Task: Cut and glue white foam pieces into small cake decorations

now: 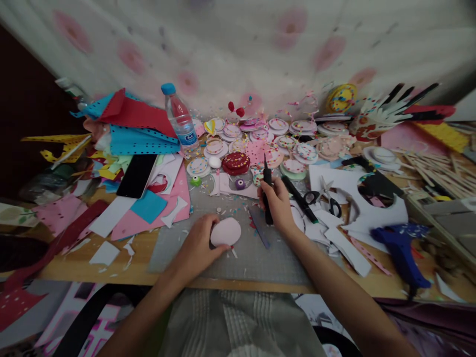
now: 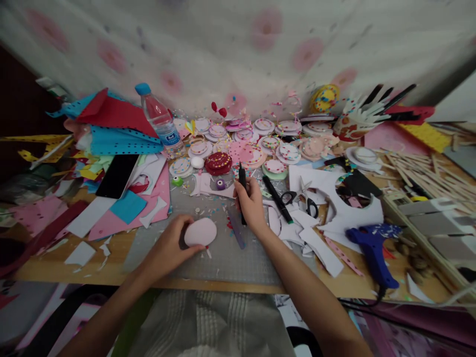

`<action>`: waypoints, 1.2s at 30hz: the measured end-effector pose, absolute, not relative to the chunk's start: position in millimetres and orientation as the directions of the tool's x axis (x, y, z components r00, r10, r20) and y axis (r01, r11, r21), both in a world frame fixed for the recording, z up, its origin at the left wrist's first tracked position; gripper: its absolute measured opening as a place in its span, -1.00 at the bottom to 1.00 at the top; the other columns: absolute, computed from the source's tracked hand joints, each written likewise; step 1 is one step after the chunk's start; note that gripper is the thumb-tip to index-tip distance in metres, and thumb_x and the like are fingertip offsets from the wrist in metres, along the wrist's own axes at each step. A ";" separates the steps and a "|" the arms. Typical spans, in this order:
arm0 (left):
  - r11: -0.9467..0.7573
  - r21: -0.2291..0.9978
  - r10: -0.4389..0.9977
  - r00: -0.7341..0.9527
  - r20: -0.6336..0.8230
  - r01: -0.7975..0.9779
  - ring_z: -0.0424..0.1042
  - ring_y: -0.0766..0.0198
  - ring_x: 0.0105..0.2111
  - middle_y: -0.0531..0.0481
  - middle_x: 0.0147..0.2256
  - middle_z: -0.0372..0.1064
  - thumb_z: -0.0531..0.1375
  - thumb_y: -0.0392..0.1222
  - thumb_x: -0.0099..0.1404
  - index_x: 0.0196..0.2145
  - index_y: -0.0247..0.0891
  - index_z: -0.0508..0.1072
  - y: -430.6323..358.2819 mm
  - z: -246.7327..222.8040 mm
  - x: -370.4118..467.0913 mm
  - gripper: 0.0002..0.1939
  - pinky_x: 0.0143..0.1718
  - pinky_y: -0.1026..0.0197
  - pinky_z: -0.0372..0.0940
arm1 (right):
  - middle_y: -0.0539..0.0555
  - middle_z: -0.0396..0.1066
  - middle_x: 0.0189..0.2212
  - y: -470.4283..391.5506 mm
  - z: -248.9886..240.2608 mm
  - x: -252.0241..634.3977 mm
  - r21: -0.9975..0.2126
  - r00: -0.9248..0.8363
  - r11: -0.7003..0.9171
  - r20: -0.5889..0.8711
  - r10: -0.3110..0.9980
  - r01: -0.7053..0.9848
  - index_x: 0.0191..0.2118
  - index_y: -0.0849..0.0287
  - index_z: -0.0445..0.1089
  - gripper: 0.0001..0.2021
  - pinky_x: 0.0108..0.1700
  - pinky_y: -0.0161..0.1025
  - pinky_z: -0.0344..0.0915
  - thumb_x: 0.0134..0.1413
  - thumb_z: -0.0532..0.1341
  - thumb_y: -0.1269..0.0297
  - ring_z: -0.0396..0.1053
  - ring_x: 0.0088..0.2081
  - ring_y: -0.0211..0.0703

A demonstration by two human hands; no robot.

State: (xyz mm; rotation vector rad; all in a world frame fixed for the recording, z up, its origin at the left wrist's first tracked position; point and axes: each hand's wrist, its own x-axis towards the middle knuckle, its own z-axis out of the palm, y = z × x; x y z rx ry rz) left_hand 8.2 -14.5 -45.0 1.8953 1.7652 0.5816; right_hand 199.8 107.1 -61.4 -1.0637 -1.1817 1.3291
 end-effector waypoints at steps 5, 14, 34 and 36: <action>0.015 0.735 0.998 -0.055 0.030 0.678 0.43 0.21 -0.23 0.04 -0.22 0.38 0.22 -0.27 0.22 -0.10 -0.14 0.26 -24.8 -48.6 3.6 -0.70 -0.20 0.16 0.33 | -0.18 0.19 -0.58 106.8 -59.9 199.3 -0.996 -0.094 0.014 0.022 0.995 -0.089 -0.31 0.06 0.16 -0.78 -0.69 -0.39 0.00 0.11 0.17 0.06 0.08 -0.70 -0.39; -0.173 0.568 0.985 0.130 0.116 0.805 0.40 0.22 -0.45 -0.01 -0.44 0.41 0.03 -0.14 0.39 -0.27 -0.25 0.39 -32.3 -64.0 0.4 -0.80 -0.41 0.18 0.27 | -0.07 0.32 -0.53 63.1 -28.2 231.2 -0.848 -0.434 0.323 0.124 0.892 0.420 -0.19 0.11 0.34 -0.81 -0.55 -0.33 0.17 0.24 0.10 0.12 0.29 -0.57 -0.26; -0.384 0.474 0.915 0.255 0.314 0.792 0.51 0.11 -0.33 -0.12 -0.35 0.50 0.04 -0.30 0.34 -0.18 -0.26 0.39 -36.8 -79.1 -3.3 -0.84 -0.31 0.11 0.38 | 0.10 0.56 -0.25 -6.1 -27.1 223.1 -0.567 -0.613 0.486 -0.041 0.789 0.665 0.02 0.17 0.29 -0.73 -0.41 -0.19 0.41 0.27 0.09 0.19 0.55 -0.37 -0.03; -0.398 0.468 0.907 0.262 0.329 0.789 0.51 0.11 -0.34 -0.13 -0.35 0.50 0.04 -0.30 0.34 -0.20 -0.28 0.39 -37.3 -79.1 -3.3 -0.85 -0.31 0.12 0.38 | 0.10 0.56 -0.23 -6.3 -28.2 224.8 -0.565 -0.608 0.489 -0.029 0.793 0.664 0.02 0.17 0.29 -0.72 -0.40 -0.19 0.41 0.27 0.09 0.19 0.56 -0.36 -0.03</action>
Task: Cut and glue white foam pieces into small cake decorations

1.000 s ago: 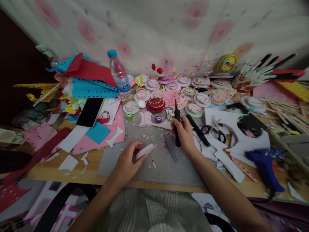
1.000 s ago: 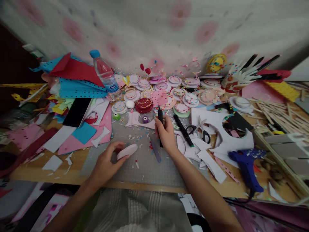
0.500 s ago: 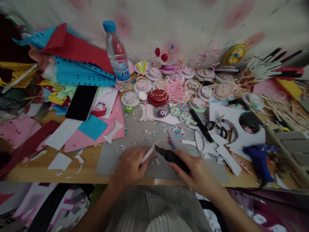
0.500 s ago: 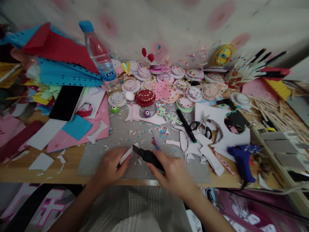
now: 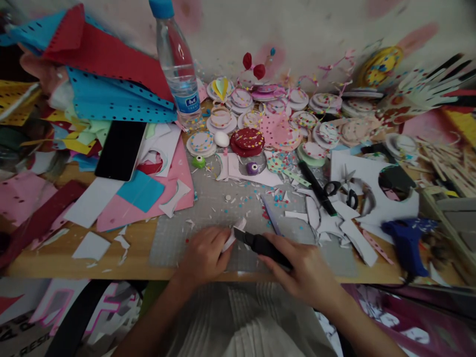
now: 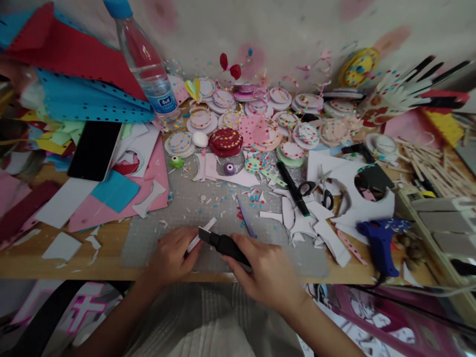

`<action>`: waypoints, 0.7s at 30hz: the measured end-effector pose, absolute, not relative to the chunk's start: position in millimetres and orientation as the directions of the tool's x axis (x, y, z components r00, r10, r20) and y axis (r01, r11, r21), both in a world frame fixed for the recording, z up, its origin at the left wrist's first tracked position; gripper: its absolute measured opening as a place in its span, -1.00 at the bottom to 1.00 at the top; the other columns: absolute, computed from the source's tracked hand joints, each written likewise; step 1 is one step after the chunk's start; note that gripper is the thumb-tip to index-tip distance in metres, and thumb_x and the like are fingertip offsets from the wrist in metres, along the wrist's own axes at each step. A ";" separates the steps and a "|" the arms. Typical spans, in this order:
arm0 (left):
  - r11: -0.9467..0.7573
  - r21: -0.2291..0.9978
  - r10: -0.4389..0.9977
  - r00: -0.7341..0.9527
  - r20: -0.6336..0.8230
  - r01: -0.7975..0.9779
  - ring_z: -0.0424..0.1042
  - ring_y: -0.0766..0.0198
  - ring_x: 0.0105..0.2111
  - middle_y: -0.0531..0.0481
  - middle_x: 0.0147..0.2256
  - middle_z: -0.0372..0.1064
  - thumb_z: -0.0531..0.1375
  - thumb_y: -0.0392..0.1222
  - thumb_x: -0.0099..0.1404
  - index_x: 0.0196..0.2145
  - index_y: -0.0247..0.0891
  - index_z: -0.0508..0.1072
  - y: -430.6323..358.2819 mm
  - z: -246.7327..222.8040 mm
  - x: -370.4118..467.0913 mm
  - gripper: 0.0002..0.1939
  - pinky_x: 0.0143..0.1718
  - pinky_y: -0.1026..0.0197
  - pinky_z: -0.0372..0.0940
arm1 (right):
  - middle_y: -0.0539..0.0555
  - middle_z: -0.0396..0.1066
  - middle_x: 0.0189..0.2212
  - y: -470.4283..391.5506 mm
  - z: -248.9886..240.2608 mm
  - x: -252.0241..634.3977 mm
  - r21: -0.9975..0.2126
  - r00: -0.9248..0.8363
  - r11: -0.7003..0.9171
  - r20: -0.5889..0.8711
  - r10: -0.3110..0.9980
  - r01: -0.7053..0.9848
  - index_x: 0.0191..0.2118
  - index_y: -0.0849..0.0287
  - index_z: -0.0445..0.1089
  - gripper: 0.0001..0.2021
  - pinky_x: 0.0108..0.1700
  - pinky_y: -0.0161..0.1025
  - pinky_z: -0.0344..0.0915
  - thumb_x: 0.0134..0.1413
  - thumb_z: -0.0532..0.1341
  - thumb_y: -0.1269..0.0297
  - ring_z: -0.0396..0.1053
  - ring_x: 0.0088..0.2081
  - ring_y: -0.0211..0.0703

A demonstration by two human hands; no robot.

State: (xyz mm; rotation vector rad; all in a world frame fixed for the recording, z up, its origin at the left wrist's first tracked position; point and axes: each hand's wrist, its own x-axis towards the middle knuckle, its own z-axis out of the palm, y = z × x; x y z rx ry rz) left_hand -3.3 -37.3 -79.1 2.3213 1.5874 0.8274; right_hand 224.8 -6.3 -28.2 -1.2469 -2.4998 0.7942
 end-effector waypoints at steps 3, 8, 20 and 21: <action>-0.405 0.471 0.904 0.266 0.335 0.784 0.51 0.12 -0.33 -0.14 -0.34 0.50 0.05 -0.31 0.34 -0.20 -0.29 0.38 -38.1 -80.0 -3.1 -0.86 -0.31 0.12 0.38 | 0.10 0.56 -0.22 -6.0 -30.5 227.1 -0.568 -0.603 0.488 -0.017 0.798 0.663 0.02 0.18 0.30 -0.72 -0.40 -0.20 0.42 0.28 0.09 0.18 0.56 -0.35 -0.03; -0.407 0.483 0.902 0.256 0.348 0.775 0.50 0.14 -0.33 -0.12 -0.34 0.50 0.05 -0.33 0.33 -0.20 -0.28 0.39 -38.0 -82.7 -2.8 -0.86 -0.32 0.14 0.38 | 0.12 0.55 -0.17 -5.4 -32.1 231.0 -0.571 -0.585 0.465 -0.034 0.810 0.677 0.04 0.18 0.30 -0.70 -0.34 -0.19 0.44 0.28 0.08 0.17 0.56 -0.30 -0.02; -0.429 0.510 0.881 0.221 0.418 0.745 0.45 0.18 -0.34 -0.10 -0.36 0.47 0.11 -0.38 0.29 -0.18 -0.34 0.39 -50.9 -68.8 -8.0 -0.85 -0.27 0.17 0.34 | 0.10 0.54 -0.45 1.2 -35.6 268.2 -0.433 -0.223 0.240 0.090 0.971 0.869 -0.08 0.21 0.41 -0.65 -0.56 -0.27 0.26 0.25 0.08 0.05 0.46 -0.57 -0.10; -0.400 0.540 0.892 0.178 0.415 0.740 0.44 0.21 -0.36 -0.08 -0.37 0.46 0.12 -0.38 0.29 -0.19 -0.33 0.39 -55.4 -64.8 -10.2 -0.86 -0.28 0.20 0.33 | 0.08 0.50 -0.51 3.3 -34.4 276.0 -0.432 -0.132 0.179 0.136 0.982 0.884 -0.12 0.22 0.42 -0.64 -0.57 -0.27 0.23 0.22 0.10 0.02 0.42 -0.59 -0.11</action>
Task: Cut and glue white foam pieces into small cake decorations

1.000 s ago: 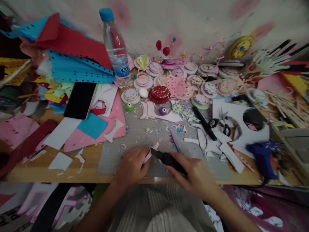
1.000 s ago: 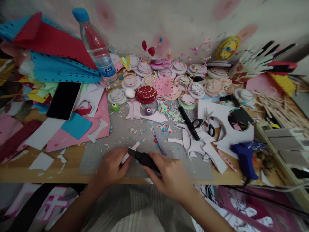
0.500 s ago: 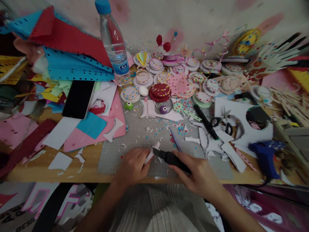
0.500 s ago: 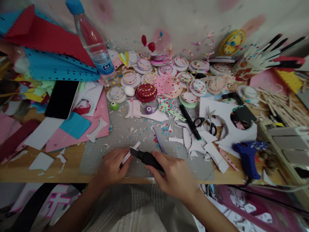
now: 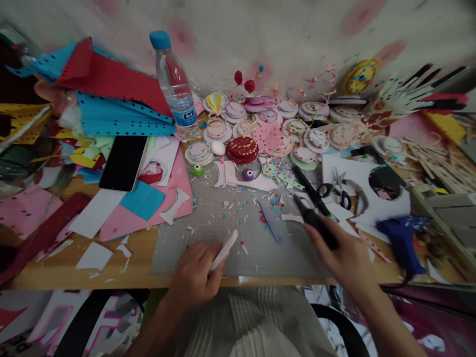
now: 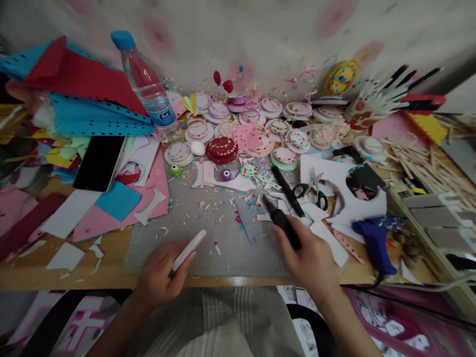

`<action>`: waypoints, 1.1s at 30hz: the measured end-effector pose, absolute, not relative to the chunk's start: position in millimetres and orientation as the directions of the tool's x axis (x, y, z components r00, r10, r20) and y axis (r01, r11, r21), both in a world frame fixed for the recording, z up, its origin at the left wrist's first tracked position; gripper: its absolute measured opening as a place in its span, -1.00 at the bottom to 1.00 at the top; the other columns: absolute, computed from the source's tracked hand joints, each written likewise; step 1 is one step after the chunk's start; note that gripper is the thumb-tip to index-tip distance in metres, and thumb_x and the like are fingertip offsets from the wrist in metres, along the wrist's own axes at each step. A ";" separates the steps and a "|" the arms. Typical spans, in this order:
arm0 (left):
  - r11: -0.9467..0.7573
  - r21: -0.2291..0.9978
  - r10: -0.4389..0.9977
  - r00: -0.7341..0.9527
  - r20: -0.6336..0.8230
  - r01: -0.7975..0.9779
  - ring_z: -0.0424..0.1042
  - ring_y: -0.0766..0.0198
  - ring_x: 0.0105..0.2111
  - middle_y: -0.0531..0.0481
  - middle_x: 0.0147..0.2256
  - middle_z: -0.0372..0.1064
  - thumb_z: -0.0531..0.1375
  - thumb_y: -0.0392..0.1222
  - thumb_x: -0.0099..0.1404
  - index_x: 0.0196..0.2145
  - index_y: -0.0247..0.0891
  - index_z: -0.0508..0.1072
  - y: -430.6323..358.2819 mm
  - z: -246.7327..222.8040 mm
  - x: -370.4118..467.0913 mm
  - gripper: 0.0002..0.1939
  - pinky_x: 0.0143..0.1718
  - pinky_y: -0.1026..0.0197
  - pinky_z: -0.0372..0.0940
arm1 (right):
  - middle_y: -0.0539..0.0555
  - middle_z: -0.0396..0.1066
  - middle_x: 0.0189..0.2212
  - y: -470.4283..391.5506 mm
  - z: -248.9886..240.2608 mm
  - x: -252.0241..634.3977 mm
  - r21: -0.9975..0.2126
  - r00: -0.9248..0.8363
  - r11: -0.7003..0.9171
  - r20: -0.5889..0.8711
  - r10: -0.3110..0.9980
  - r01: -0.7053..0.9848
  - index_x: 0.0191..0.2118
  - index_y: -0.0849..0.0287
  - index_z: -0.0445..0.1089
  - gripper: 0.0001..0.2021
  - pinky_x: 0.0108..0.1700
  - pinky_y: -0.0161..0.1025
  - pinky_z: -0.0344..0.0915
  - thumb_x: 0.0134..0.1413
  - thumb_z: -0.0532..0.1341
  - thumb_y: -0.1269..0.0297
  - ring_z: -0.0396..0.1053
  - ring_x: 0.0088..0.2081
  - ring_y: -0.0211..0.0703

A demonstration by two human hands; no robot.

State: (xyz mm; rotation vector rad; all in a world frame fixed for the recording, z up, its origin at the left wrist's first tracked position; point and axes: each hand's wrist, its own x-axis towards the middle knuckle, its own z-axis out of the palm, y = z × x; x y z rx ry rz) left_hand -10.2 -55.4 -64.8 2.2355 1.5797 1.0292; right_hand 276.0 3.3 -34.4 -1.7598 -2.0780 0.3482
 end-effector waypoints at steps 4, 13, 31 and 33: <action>-0.196 0.732 0.971 0.026 0.237 0.652 0.22 0.40 -0.61 0.14 -0.62 0.19 0.15 -0.31 0.28 -0.52 -0.26 0.28 -64.0 -46.2 -13.2 -0.79 -0.56 0.33 0.14 | -0.03 0.35 -0.56 2.1 -27.6 279.8 -0.679 -0.114 0.089 0.009 0.993 0.729 -0.20 0.15 0.40 -0.73 -0.53 -0.33 0.18 0.21 0.12 0.06 0.31 -0.56 -0.21; 0.042 0.941 0.981 0.164 -0.102 0.335 0.26 0.37 -0.56 0.09 -0.57 0.28 0.16 -0.10 0.27 -0.48 -0.28 0.39 -52.6 -18.6 6.0 -0.76 -0.55 0.36 0.17 | -0.18 0.17 -0.61 -24.4 -27.0 199.8 -0.908 -0.382 -0.419 -0.398 0.834 0.031 -0.23 0.11 0.29 -0.70 -0.71 -0.44 -0.09 0.03 0.32 0.06 -0.03 -0.71 -0.46; -0.206 0.864 0.965 0.241 0.103 0.459 0.39 0.07 0.04 -0.19 0.03 0.40 0.21 0.00 0.27 0.10 -0.24 0.34 -35.1 -35.6 2.3 -0.51 0.06 0.09 0.28 | -0.07 0.39 -0.41 -32.7 -51.2 203.5 -0.870 -0.213 -0.482 -0.455 0.865 -0.100 -0.11 0.11 0.29 -0.70 -0.63 -0.41 -0.04 0.17 0.19 0.02 0.03 -0.70 -0.49; -0.227 0.819 0.959 0.265 0.095 0.527 0.42 0.10 0.00 -0.19 -0.01 0.45 0.10 -0.13 0.34 0.05 -0.29 0.37 -32.7 -34.6 2.8 -0.64 0.03 0.09 0.30 | -0.11 0.35 -0.46 -33.9 -52.0 211.2 -0.870 -0.204 -0.485 -0.461 0.864 -0.086 -0.07 0.10 0.25 -0.67 -0.62 -0.40 -0.04 0.16 0.19 0.01 0.04 -0.69 -0.46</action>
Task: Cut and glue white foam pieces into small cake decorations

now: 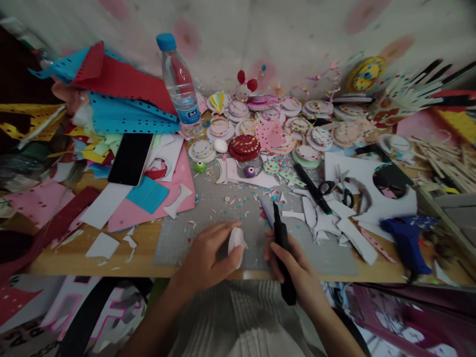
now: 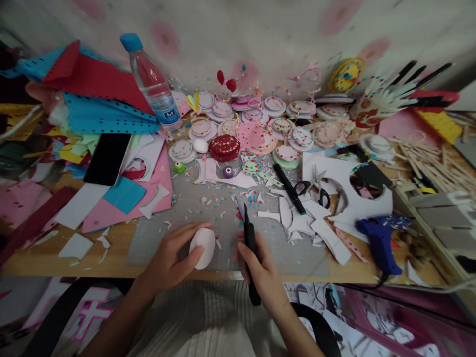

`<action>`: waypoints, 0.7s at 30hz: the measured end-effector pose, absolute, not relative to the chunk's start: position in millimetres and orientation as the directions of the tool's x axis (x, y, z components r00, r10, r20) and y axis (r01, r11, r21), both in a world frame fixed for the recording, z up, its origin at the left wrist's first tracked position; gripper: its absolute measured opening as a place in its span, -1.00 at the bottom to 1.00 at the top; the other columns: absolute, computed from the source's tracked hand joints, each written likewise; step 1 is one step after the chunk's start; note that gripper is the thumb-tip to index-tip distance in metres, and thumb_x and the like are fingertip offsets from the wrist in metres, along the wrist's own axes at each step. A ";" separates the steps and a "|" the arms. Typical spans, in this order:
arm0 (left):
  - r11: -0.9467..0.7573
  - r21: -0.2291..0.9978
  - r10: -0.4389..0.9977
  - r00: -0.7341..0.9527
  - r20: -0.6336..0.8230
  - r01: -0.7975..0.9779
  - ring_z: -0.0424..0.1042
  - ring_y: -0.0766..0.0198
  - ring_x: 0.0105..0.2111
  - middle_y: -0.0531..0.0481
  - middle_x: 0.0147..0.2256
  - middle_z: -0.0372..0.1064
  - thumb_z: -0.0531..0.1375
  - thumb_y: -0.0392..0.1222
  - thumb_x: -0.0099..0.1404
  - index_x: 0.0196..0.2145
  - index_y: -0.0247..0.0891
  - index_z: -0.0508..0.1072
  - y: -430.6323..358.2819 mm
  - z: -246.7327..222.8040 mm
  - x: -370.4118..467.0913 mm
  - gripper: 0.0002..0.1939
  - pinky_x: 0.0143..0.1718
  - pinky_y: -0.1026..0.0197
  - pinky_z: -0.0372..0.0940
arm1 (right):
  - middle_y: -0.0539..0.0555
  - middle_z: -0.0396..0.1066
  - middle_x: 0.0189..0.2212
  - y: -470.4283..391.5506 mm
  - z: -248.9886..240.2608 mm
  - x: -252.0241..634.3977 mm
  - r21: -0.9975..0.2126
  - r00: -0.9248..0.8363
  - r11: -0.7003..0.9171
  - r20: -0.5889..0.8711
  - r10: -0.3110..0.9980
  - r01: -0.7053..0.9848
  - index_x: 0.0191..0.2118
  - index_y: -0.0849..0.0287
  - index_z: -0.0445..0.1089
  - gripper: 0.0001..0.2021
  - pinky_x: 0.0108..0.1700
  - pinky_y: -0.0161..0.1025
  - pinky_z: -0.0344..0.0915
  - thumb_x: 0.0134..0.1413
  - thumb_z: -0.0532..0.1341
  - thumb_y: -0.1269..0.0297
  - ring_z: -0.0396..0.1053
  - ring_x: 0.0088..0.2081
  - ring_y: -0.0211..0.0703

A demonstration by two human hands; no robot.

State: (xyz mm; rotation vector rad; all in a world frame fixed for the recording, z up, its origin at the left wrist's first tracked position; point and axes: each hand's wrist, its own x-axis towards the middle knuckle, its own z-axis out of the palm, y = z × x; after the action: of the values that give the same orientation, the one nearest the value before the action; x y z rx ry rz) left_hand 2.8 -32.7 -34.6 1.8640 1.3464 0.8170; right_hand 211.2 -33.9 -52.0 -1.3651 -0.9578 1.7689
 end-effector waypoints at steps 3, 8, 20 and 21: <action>-0.284 0.711 0.945 0.314 0.094 0.643 0.50 0.17 -0.16 -0.14 -0.14 0.52 0.03 -0.27 0.36 -0.06 -0.29 0.44 -29.2 -26.8 -0.2 -0.73 -0.12 0.15 0.36 | -0.12 0.31 -0.48 -37.9 -51.6 221.4 -0.869 -0.186 -0.492 -0.476 0.859 -0.047 -0.09 0.10 0.21 -0.66 -0.62 -0.39 -0.04 0.14 0.21 0.01 0.05 -0.68 -0.44; -0.376 0.565 0.923 0.352 0.157 0.734 0.50 0.26 -0.37 -0.04 -0.33 0.54 0.08 -0.24 0.36 -0.25 -0.24 0.50 -27.3 -9.5 -14.9 -0.81 -0.34 0.25 0.32 | -0.08 0.35 -0.42 -44.0 -49.1 230.0 -0.886 -0.184 -0.460 -0.462 0.867 0.056 -0.06 0.09 0.19 -0.67 -0.60 -0.37 0.05 0.19 0.17 0.01 0.10 -0.66 -0.40; -0.311 0.600 0.950 0.247 0.188 0.737 0.57 0.18 -0.19 -0.09 -0.12 0.55 0.03 -0.45 0.28 -0.01 -0.27 0.42 -51.6 -44.8 -7.1 -0.63 -0.17 0.18 0.47 | 0.08 0.53 -0.15 -57.2 -29.9 216.9 -0.882 -0.425 -0.001 -0.228 0.876 0.471 0.08 0.07 0.28 -0.69 -0.21 -0.29 0.40 0.26 0.12 0.17 0.51 -0.18 -0.09; -0.317 0.599 0.949 0.249 0.196 0.735 0.57 0.18 -0.18 -0.09 -0.11 0.55 0.01 -0.48 0.25 -0.01 -0.27 0.41 -53.0 -43.7 -6.4 -0.60 -0.15 0.17 0.47 | 0.08 0.53 -0.14 -58.9 -28.4 214.9 -0.872 -0.446 0.016 -0.235 0.863 0.489 0.10 0.06 0.27 -0.68 -0.21 -0.27 0.41 0.26 0.12 0.16 0.51 -0.17 -0.07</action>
State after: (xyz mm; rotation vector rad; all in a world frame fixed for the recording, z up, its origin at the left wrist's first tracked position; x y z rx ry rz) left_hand -6.4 -53.0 -43.7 2.1420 1.5405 0.7562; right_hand 214.9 -58.9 -28.4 -1.3843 -1.9358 1.4084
